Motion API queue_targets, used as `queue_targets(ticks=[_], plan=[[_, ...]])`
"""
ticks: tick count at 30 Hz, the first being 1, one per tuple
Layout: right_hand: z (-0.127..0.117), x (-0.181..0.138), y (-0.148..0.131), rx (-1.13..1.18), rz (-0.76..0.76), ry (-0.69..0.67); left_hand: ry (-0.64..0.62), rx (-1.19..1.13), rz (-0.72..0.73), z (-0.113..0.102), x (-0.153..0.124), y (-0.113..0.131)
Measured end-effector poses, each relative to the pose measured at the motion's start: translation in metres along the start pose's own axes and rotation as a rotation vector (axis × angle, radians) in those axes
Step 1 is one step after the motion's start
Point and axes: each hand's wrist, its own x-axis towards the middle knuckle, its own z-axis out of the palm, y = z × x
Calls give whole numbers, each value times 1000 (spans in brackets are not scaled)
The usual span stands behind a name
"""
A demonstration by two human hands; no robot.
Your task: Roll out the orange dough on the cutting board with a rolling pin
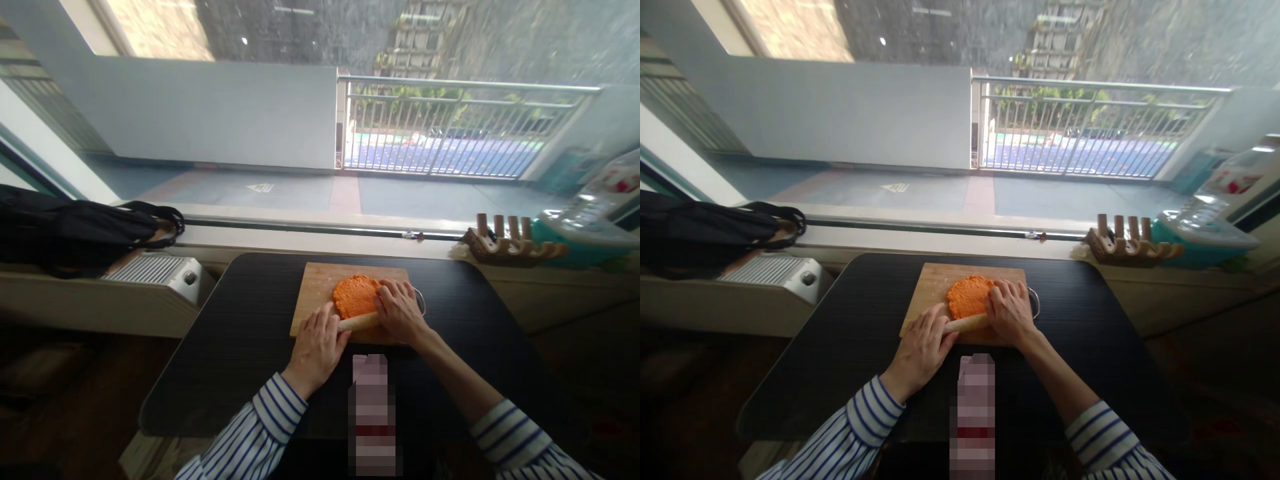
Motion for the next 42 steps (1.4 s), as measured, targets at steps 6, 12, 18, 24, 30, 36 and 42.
queue_targets(ticks=[6, 12, 18, 24, 30, 36, 42], plan=[[2, 15, -6, -49, 7, -86, -39, 112, -70, 8, 9, -6], [4, 37, -4, -54, 44, -157, -112, 101, -175, 16, 39, -22], [10, 49, -3, -71, 126, -129, -185, 51, -232, 19, 64, -35], [6, 33, -6, -96, 117, -108, -193, 62, -188, 13, 46, -24], [4, 10, -9, -119, 75, -92, -203, 77, -151, 5, 26, -10], [2, -17, -17, -144, 85, -39, -189, 81, -90, 2, 10, -4], [2, -16, -18, -154, 93, -57, -169, 67, -114, 5, 13, -4]])
